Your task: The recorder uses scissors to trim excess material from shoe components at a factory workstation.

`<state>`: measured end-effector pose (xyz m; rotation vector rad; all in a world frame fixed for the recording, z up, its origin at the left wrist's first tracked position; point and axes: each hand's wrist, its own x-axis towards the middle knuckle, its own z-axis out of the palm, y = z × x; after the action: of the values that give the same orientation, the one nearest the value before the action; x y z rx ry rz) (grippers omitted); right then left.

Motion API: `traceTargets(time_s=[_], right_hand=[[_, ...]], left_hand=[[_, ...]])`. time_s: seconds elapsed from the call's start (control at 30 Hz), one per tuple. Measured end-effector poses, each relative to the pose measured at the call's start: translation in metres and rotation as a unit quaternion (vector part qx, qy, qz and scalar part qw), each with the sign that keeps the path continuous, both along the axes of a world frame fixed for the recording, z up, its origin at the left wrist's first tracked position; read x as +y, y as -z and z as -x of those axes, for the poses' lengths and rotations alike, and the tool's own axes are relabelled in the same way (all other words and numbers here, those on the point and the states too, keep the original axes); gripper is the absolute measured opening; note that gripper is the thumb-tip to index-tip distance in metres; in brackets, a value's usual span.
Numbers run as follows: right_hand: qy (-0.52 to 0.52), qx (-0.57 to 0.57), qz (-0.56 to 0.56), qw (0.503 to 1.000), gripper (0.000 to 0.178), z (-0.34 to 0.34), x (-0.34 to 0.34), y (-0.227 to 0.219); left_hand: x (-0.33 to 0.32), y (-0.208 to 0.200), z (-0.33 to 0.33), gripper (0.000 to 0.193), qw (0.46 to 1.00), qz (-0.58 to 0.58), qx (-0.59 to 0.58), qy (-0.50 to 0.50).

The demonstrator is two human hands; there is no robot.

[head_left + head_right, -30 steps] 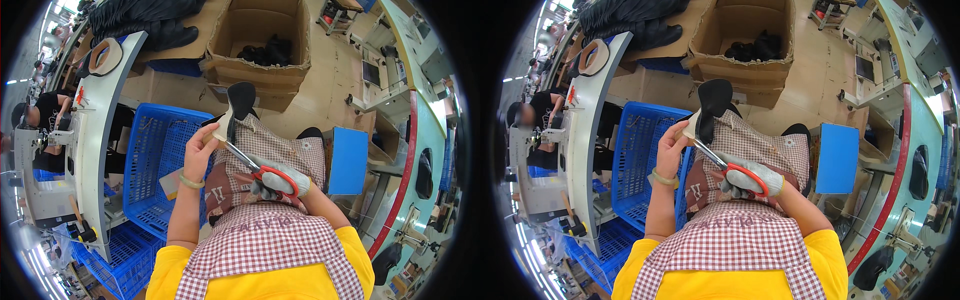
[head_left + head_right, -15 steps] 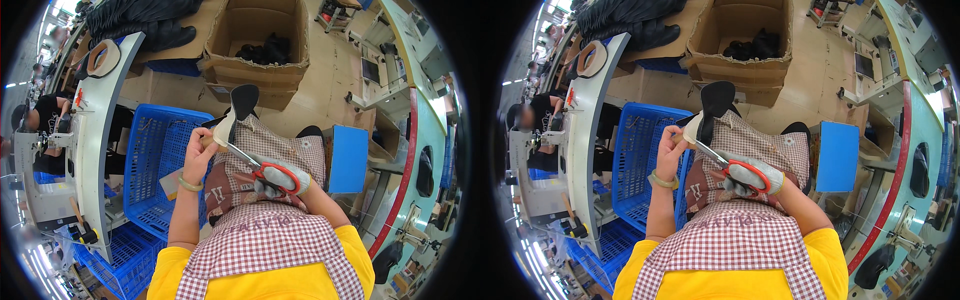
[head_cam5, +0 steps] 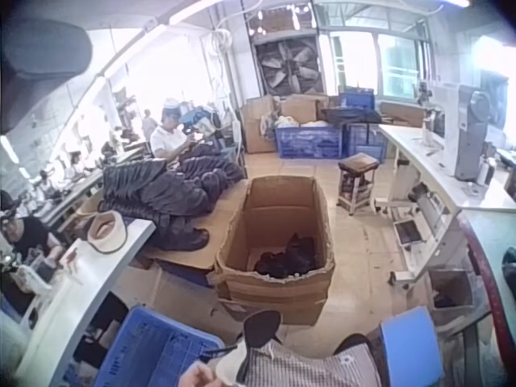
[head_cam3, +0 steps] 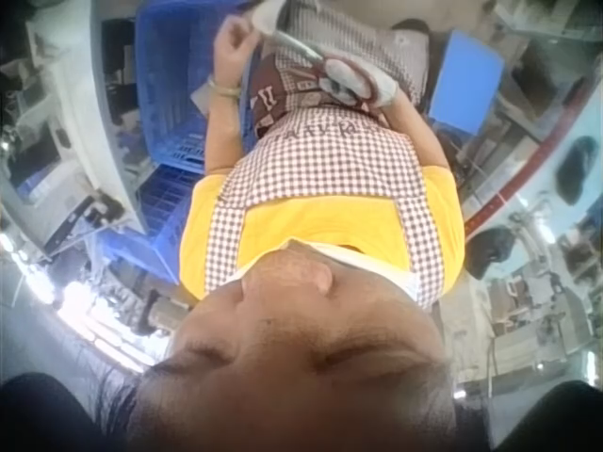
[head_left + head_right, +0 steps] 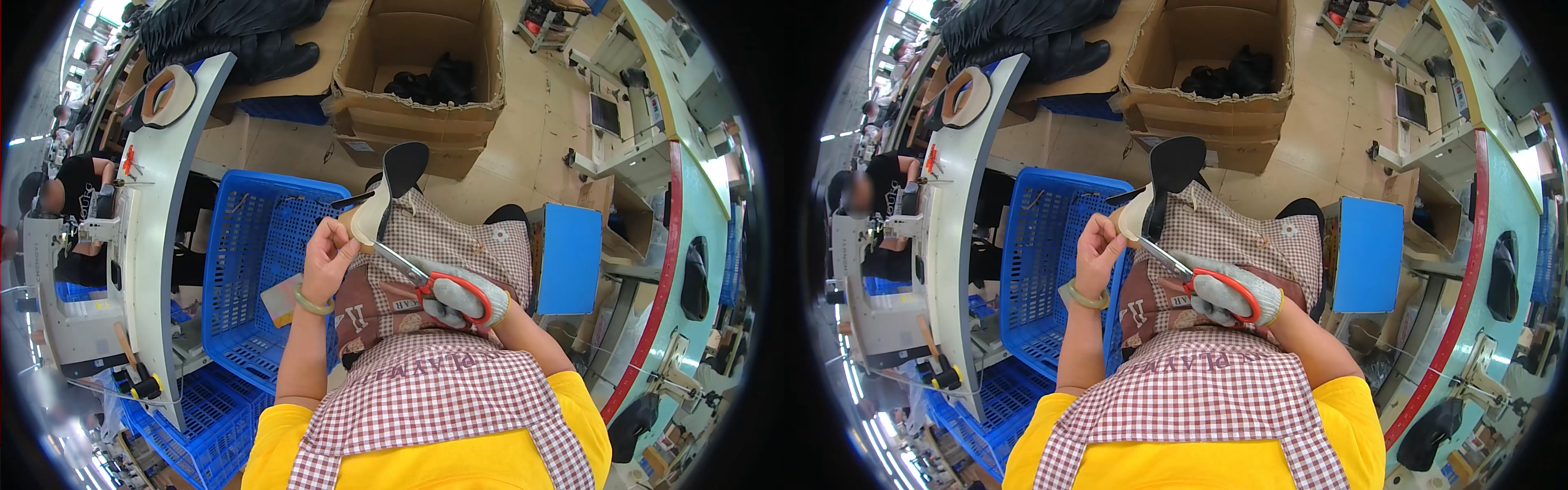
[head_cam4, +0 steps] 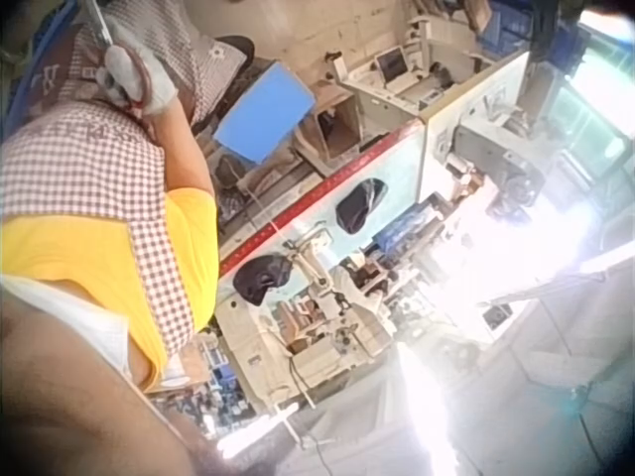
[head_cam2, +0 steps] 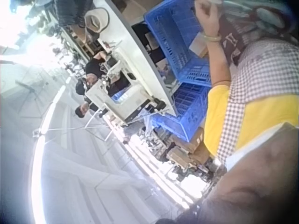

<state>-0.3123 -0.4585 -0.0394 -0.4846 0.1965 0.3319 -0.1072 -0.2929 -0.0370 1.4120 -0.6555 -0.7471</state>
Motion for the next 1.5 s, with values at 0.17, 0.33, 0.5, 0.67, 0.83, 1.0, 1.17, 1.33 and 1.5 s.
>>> traceTargets(time_s=[0.17, 0.33, 0.5, 0.67, 0.83, 1.0, 1.17, 1.33, 1.5], right_hand=[[0.007, 0.065, 0.082, 0.994, 0.079, 0.001, 0.006, -0.014], [0.007, 0.044, 0.088, 0.995, 0.078, 0.003, 0.003, -0.013], [0.007, 0.032, 0.111, 0.993, 0.077, 0.005, 0.003, -0.011], [0.024, 0.039, -0.007, 0.999, 0.07, 0.008, 0.004, -0.003], [0.022, 0.044, -0.015, 0.999, 0.068, 0.008, 0.0, -0.007], [0.042, 0.038, -0.003, 0.998, 0.07, 0.01, 0.001, -0.002], [0.043, -0.002, 0.137, 0.99, 0.07, 0.0, 0.003, -0.029], [0.016, 0.015, 0.35, 0.936, 0.067, -0.001, 0.013, -0.041], [-0.011, 0.017, 0.308, 0.951, 0.067, 0.003, 0.011, -0.028]], left_hand=[[0.001, 0.001, 0.003, 0.018, 1.0, -0.004, 0.004, -0.008], [0.0, 0.003, 0.007, 0.018, 1.0, -0.001, -0.007, -0.01], [-0.001, 0.005, 0.013, 0.018, 1.0, -0.003, -0.028, -0.013], [-0.003, 0.003, 0.023, 0.017, 0.999, -0.014, -0.033, -0.027], [-0.005, 0.009, 0.032, 0.018, 0.998, 0.004, -0.029, -0.053], [-0.016, 0.016, 0.034, 0.013, 0.993, 0.047, -0.068, -0.082], [-0.02, 0.02, 0.042, 0.014, 0.988, 0.056, -0.096, -0.104], [-0.014, 0.026, 0.063, 0.014, 0.98, 0.044, -0.029, -0.192], [-0.013, 0.021, 0.074, 0.009, 0.964, 0.011, 0.014, -0.264]])
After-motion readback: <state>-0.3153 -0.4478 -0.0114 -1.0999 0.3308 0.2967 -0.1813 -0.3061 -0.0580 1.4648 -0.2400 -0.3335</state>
